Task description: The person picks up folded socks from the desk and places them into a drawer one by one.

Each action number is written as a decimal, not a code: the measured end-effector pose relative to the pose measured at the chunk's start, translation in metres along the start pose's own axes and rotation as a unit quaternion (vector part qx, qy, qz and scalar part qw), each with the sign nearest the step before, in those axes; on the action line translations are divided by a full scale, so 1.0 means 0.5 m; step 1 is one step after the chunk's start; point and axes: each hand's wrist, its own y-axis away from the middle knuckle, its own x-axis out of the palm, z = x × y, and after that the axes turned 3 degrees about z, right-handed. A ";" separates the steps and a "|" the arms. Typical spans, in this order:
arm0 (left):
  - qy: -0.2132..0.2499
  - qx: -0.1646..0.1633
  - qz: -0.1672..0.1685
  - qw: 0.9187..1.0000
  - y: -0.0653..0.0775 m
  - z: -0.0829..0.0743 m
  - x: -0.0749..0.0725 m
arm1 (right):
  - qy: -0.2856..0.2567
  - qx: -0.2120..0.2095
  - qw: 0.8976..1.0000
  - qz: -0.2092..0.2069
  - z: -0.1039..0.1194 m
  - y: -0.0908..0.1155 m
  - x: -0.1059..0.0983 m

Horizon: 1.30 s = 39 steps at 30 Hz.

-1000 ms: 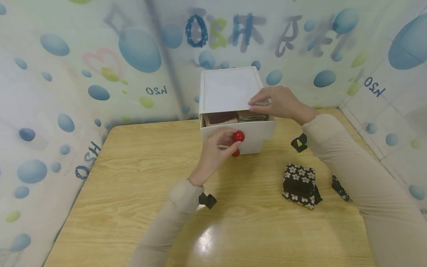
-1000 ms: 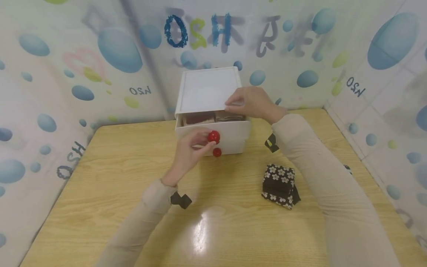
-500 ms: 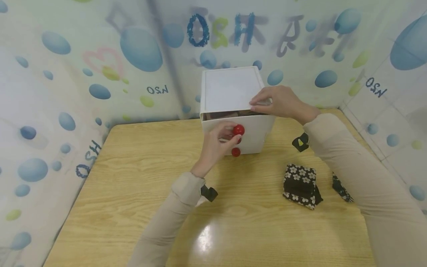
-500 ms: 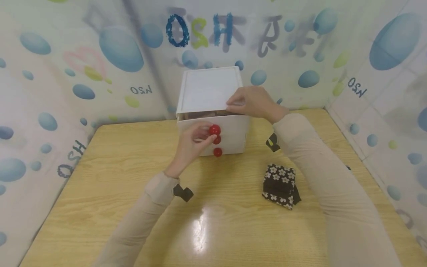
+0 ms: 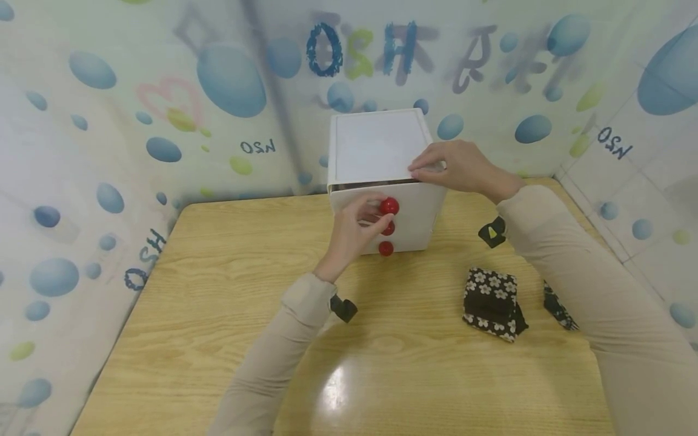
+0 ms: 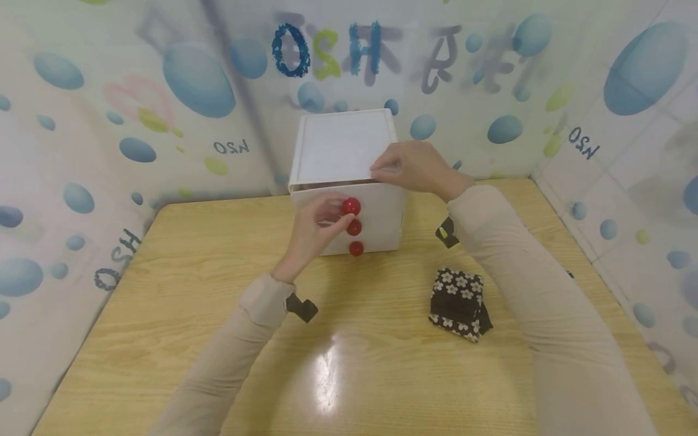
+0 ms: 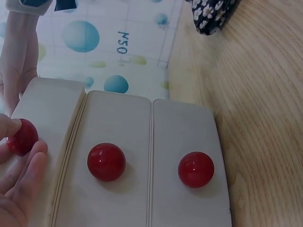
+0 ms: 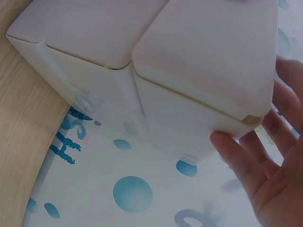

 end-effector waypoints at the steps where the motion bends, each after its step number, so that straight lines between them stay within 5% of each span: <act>1: -0.001 0.001 -0.001 1.000 -0.001 0.002 0.000 | -0.001 0.000 1.000 -0.002 0.000 0.000 0.000; 29: -0.018 0.003 0.000 1.000 -0.023 0.014 -0.008 | 0.006 -0.013 1.000 -0.019 -0.002 0.002 0.008; 39: -0.071 -0.016 0.016 0.997 -0.013 0.001 -0.010 | 0.019 -0.014 0.999 -0.023 0.002 0.002 0.007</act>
